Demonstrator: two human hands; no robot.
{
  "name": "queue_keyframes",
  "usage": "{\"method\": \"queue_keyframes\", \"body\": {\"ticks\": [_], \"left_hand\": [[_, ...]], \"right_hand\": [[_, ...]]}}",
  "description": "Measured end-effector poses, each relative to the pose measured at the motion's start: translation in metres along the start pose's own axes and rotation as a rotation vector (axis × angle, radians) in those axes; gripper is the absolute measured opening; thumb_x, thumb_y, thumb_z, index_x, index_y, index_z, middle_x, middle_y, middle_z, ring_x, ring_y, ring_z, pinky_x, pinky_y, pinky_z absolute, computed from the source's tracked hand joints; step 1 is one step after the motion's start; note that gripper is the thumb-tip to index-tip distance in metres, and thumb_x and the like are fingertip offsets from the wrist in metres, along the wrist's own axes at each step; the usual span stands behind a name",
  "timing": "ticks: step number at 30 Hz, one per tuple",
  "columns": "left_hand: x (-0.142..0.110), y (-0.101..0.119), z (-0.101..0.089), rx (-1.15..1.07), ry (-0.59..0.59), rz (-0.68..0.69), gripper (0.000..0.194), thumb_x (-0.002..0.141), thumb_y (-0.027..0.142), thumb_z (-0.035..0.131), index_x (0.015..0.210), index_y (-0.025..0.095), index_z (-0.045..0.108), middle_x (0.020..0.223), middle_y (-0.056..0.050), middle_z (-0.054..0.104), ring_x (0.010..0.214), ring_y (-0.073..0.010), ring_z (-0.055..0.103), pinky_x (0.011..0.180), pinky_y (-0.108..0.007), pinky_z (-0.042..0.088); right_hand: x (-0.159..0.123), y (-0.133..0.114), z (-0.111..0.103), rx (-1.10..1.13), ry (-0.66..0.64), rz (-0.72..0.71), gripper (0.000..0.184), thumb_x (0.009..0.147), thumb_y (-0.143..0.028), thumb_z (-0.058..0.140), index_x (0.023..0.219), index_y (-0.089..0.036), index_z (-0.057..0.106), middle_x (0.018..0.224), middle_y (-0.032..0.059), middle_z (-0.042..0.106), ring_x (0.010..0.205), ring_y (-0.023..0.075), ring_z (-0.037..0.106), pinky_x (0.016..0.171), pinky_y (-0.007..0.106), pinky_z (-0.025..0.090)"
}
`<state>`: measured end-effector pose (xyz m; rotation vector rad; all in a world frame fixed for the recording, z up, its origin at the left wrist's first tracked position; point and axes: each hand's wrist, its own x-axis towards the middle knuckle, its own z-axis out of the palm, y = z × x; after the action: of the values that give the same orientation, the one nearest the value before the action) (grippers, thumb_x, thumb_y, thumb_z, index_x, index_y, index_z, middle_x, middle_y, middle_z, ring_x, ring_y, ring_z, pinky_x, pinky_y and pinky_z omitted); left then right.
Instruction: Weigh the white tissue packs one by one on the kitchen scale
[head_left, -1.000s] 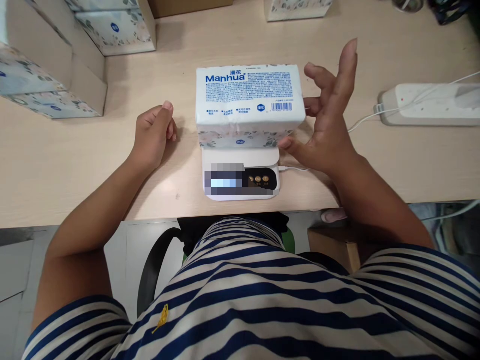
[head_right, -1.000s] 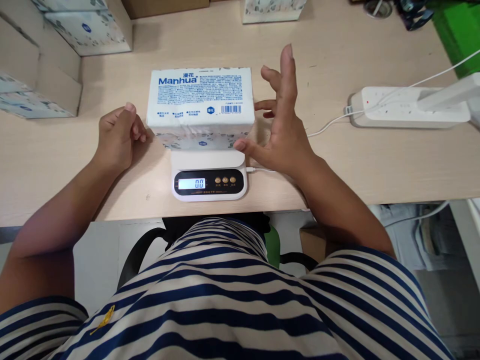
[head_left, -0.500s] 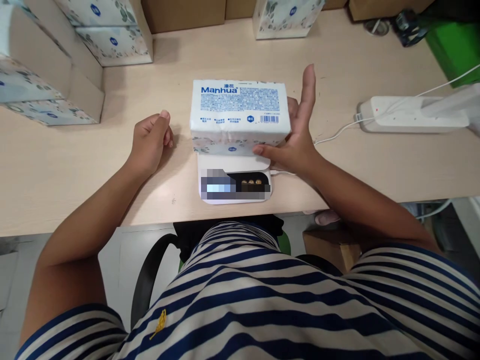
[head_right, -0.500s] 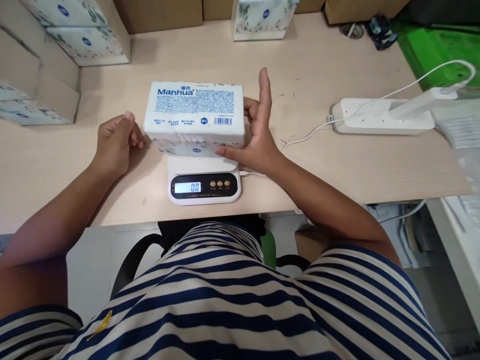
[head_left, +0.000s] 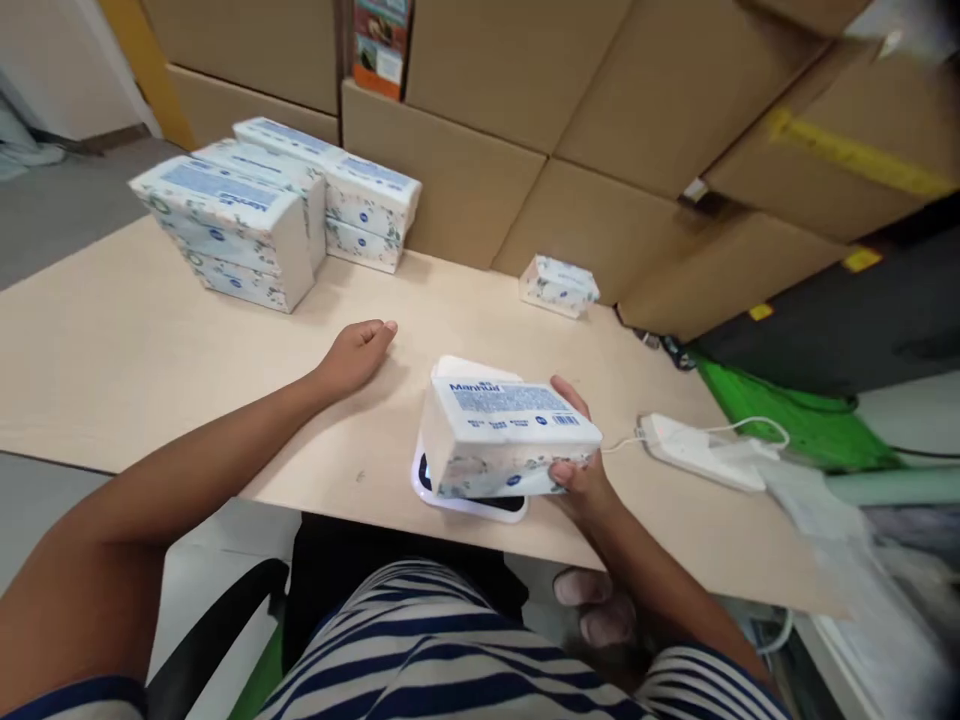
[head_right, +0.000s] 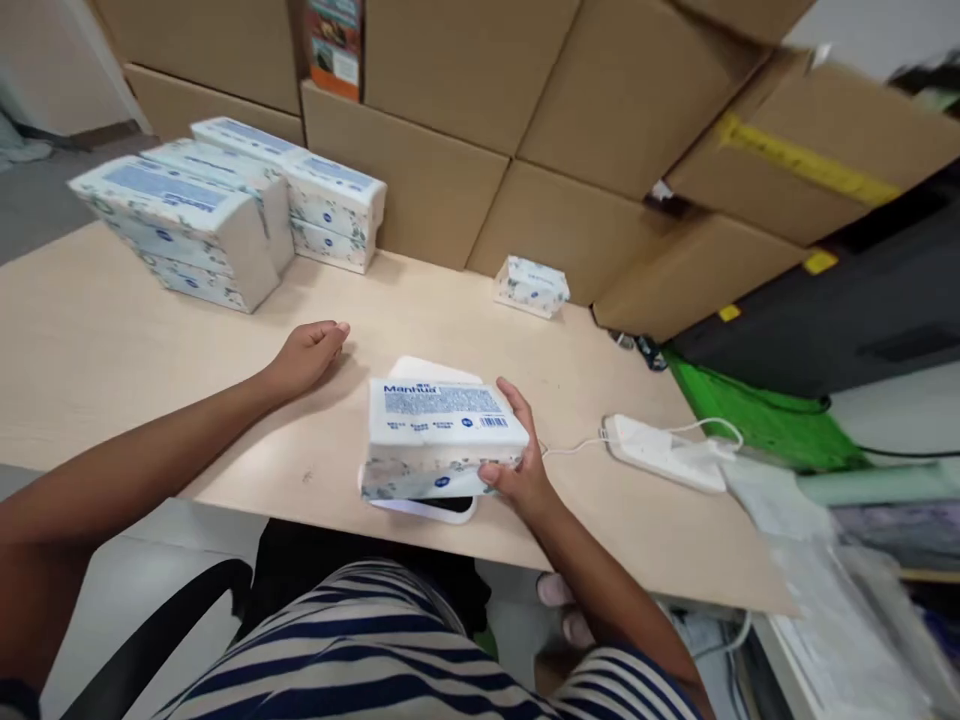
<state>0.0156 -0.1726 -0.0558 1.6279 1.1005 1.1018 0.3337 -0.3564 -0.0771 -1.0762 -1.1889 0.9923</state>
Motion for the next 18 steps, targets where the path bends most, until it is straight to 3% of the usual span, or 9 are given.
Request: {"method": "queue_keyframes", "body": {"ticks": [4, 8, 13, 18], "left_hand": [[0.014, -0.007, -0.018, -0.019, 0.178, 0.016, 0.058, 0.098, 0.057, 0.064, 0.059, 0.022, 0.039, 0.058, 0.0, 0.042, 0.061, -0.0153, 0.039, 0.063, -0.032, 0.03], [0.018, -0.01, -0.025, -0.023, 0.218, -0.034, 0.052, 0.101, 0.049, 0.057, 0.062, 0.023, 0.036, 0.061, 0.001, 0.037, 0.064, -0.0157, 0.036, 0.066, -0.033, 0.029], [0.017, -0.013, -0.024, 0.002, 0.223, -0.011, 0.05, 0.101, 0.046, 0.054, 0.061, 0.024, 0.033, 0.062, 0.001, 0.037, 0.065, -0.0173, 0.039, 0.069, -0.034, 0.031], [0.018, -0.017, -0.025, 0.033, 0.232, -0.018, 0.05, 0.104, 0.045, 0.052, 0.063, 0.024, 0.032, 0.062, 0.001, 0.04, 0.066, -0.0189, 0.044, 0.068, -0.034, 0.033]], "right_hand": [[0.024, -0.002, 0.011, 0.1, -0.032, 0.113, 0.103, 0.065, -0.071, 0.096, 0.157, -0.043, 0.058, 0.149, 0.0097, 0.075, 0.129, 0.0407, 0.078, 0.108, 0.064, 0.068], [0.091, -0.011, 0.037, 0.018, 0.021, 0.055, 0.107, 0.059, -0.066, 0.098, 0.154, -0.039, 0.058, 0.146, 0.0083, 0.075, 0.125, 0.0353, 0.078, 0.103, 0.053, 0.07], [0.192, -0.023, 0.094, -0.084, 0.091, -0.126, 0.104, 0.06, -0.065, 0.094, 0.152, -0.037, 0.054, 0.15, 0.0072, 0.069, 0.138, 0.0276, 0.069, 0.111, 0.04, 0.065], [0.247, -0.002, 0.152, -0.194, 0.051, -0.126, 0.13, 0.059, -0.067, 0.095, 0.168, -0.03, 0.034, 0.151, 0.0138, 0.067, 0.139, 0.0309, 0.067, 0.122, 0.049, 0.059]]}}
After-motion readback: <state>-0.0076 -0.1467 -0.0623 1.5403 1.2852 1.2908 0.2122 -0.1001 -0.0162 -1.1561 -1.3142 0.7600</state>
